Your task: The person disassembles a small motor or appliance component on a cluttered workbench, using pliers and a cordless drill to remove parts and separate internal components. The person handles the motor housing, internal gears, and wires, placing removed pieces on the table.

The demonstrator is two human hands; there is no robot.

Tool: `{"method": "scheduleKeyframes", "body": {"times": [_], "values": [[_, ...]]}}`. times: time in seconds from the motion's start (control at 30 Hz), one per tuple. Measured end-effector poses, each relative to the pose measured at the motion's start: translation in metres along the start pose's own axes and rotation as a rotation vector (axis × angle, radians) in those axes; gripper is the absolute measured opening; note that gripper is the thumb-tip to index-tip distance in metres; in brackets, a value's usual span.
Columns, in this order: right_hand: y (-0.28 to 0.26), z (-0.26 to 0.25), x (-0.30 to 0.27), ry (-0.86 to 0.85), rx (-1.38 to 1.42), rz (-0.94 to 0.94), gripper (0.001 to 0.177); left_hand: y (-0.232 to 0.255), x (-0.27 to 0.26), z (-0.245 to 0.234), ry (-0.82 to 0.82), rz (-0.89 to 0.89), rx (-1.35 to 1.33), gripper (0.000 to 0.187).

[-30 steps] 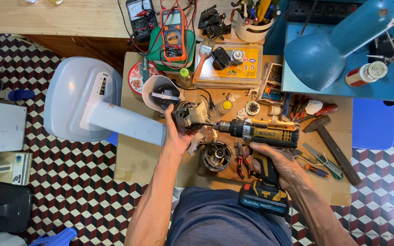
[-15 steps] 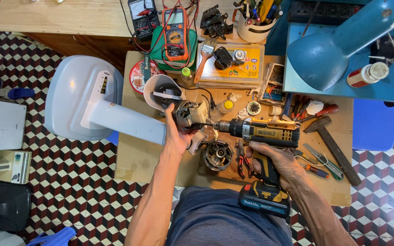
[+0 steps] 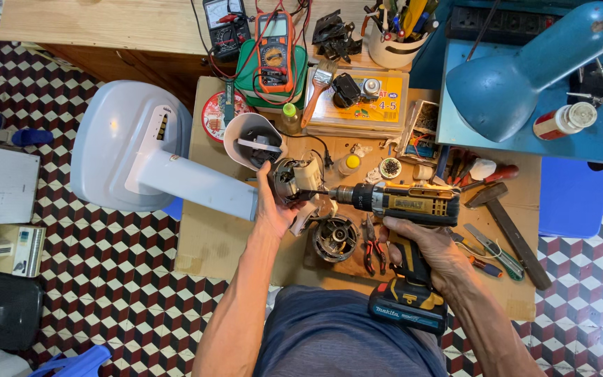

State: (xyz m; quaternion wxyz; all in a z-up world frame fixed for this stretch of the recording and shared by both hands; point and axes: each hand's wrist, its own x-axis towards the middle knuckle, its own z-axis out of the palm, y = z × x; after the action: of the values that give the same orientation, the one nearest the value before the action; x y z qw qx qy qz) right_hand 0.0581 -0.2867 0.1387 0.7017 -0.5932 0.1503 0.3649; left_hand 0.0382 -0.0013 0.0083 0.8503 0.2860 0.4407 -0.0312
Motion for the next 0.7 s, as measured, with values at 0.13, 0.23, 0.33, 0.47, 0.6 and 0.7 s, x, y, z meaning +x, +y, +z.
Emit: {"method": "scheduleKeyframes", "body": {"times": [0.13, 0.23, 0.33, 0.47, 0.6, 0.7], "values": [[0.001, -0.003, 0.002, -0.013, 0.023, 0.000, 0.021, -0.001, 0.002, -0.001, -0.020, 0.007, 0.008, 0.071], [0.003, -0.006, 0.003, 0.011, 0.014, 0.020, 0.022, -0.002, 0.003, 0.000, -0.014, -0.007, -0.005, 0.071], [0.004, -0.009, 0.003, 0.025, 0.014, 0.031, 0.023, -0.003, 0.004, 0.000, -0.006, -0.008, -0.015, 0.071], [0.006, -0.009, 0.004, 0.041, 0.030, 0.044, 0.023, -0.004, 0.002, -0.001, -0.008, -0.007, -0.014, 0.072], [0.005, -0.010, 0.004, 0.027, 0.015, 0.034, 0.023, -0.006, 0.003, 0.000, 0.023, -0.016, -0.012, 0.074], [0.005, -0.010, 0.003, 0.019, -0.033, 0.021, 0.024, -0.007, 0.004, 0.000, 0.038, -0.013, 0.002, 0.076]]}}
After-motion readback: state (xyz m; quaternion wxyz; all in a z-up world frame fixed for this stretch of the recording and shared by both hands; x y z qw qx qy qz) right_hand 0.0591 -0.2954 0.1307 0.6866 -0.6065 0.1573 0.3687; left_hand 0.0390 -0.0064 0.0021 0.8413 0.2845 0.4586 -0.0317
